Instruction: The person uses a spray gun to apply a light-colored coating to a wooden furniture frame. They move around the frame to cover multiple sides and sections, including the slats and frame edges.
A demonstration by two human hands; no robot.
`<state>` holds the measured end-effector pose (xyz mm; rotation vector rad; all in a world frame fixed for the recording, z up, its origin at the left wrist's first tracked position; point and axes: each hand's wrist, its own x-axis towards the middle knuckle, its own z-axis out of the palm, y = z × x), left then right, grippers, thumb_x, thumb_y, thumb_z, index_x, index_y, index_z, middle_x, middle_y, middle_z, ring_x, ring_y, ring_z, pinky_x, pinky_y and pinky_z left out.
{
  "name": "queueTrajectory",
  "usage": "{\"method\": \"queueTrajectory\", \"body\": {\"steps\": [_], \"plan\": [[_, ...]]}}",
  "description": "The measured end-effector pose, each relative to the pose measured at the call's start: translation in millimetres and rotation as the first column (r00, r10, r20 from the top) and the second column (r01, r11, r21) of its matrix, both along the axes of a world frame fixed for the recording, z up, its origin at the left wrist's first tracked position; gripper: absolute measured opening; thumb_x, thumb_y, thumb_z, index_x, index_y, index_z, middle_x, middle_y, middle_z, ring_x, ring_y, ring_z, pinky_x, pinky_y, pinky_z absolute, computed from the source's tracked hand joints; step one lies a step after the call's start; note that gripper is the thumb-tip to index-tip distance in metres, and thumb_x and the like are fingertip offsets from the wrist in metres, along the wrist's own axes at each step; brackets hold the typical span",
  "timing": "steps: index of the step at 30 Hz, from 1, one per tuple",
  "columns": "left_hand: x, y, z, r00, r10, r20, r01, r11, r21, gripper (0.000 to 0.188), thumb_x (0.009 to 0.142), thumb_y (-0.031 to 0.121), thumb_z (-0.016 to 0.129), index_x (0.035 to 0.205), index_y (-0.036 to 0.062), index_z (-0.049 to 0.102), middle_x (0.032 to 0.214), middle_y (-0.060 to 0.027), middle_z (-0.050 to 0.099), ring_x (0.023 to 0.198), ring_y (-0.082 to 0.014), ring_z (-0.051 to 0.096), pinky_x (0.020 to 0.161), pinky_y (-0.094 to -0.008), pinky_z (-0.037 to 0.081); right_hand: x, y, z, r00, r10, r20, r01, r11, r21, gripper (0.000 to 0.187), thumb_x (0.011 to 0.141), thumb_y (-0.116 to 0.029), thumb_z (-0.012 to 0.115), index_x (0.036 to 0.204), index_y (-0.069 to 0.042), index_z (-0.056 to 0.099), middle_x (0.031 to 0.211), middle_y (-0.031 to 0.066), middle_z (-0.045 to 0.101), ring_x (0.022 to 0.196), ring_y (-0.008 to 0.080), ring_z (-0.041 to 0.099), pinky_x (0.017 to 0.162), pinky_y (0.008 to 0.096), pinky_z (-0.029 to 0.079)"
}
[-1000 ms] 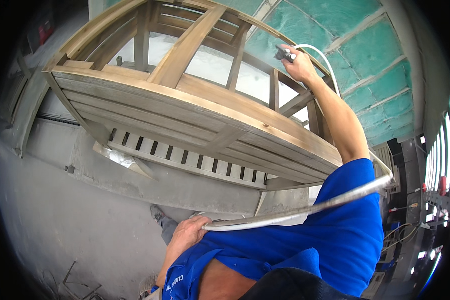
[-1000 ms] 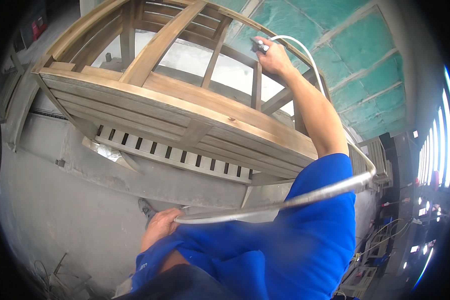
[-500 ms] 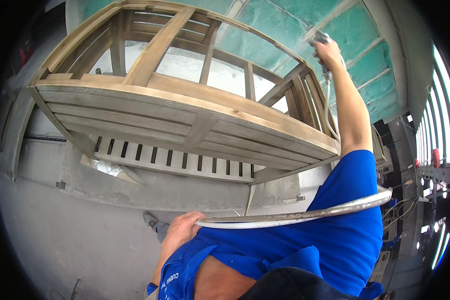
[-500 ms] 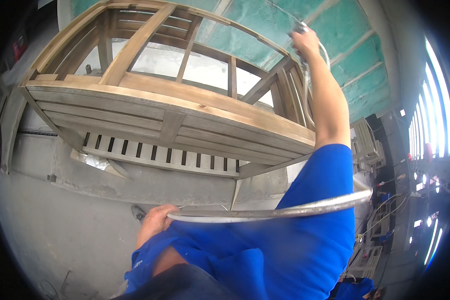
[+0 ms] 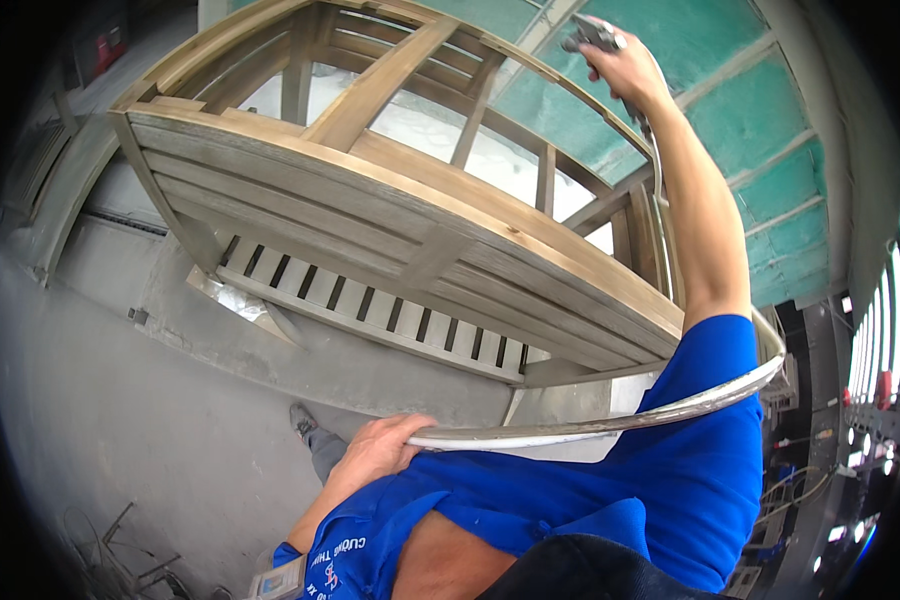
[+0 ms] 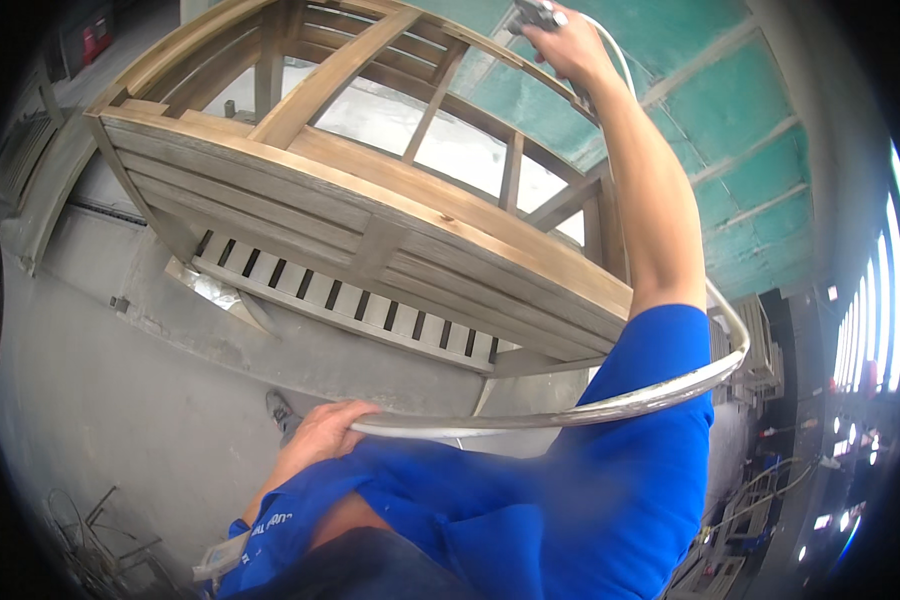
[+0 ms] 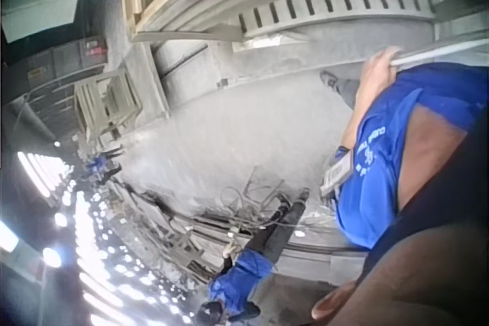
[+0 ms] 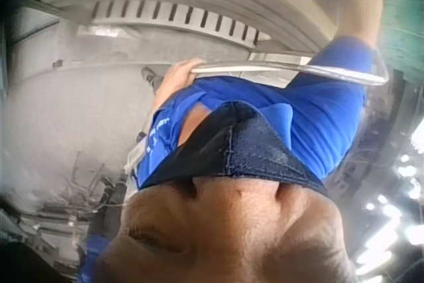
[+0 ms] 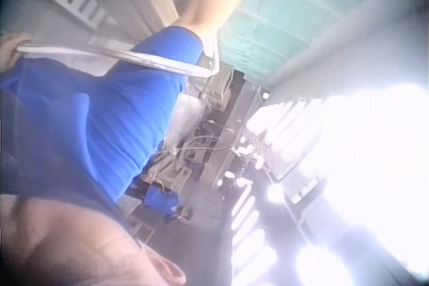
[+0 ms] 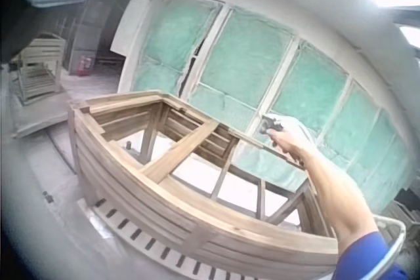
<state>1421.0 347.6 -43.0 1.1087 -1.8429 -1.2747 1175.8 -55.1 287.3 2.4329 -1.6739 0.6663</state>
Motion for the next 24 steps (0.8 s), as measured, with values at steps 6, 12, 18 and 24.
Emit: {"method": "queueTrajectory", "body": {"steps": [6, 12, 18, 24], "plan": [[-6, -1, -11, 0.994, -0.098, 0.043, 0.095, 0.993, 0.067, 0.050, 0.077, -0.008, 0.064, 0.122, 0.0124, 0.066, 0.121, -0.0143, 0.070, 0.114, -0.0395, 0.065, 0.095, -0.0460, 0.054, 115, -21, 42, 0.982, 0.053, -0.183, -0.008, 0.971, 0.241, 0.021, 0.086, -0.027, 0.070, 0.100, -0.012, 0.074, 0.067, 0.0049, 0.063, 0.052, 0.0151, 0.053, 0.045, 0.0345, 0.041], [44, -14, -23, 0.994, -0.111, -0.020, 0.107, 0.983, -0.146, 0.036, 0.085, 0.002, 0.069, 0.117, 0.0142, 0.062, 0.107, -0.0139, 0.071, 0.102, -0.0394, 0.067, 0.083, -0.0477, 0.055, 119, 18, 87, 0.968, 0.017, -0.252, 0.110, 0.871, 0.480, 0.015, 0.089, -0.020, 0.069, 0.096, -0.008, 0.074, 0.072, 0.0042, 0.067, 0.058, 0.0132, 0.058, 0.047, 0.0311, 0.043], [82, -27, -1, 0.986, -0.149, 0.068, 0.154, 0.985, -0.074, 0.032, 0.085, 0.004, 0.070, 0.116, 0.0130, 0.066, 0.108, -0.0141, 0.072, 0.102, -0.0398, 0.067, 0.085, -0.0476, 0.054, 15, 99, 107, 1.000, -0.016, -0.020, 0.024, 0.848, 0.529, 0.027, 0.093, -0.034, 0.072, 0.101, -0.009, 0.066, 0.075, 0.0044, 0.066, 0.065, 0.0093, 0.063, 0.038, 0.0240, 0.039], [34, -12, -2, 0.993, -0.040, 0.112, 0.041, 0.999, -0.010, 0.027, 0.085, 0.004, 0.070, 0.111, 0.0108, 0.072, 0.107, -0.0155, 0.072, 0.104, -0.0400, 0.066, 0.088, -0.0465, 0.054, -90, 135, 27, 0.960, -0.097, 0.264, -0.069, 0.828, 0.557, 0.043, 0.093, -0.030, 0.071, 0.129, -0.009, 0.062, 0.075, 0.0031, 0.066, 0.067, 0.0096, 0.065, 0.038, 0.0248, 0.041]]}}
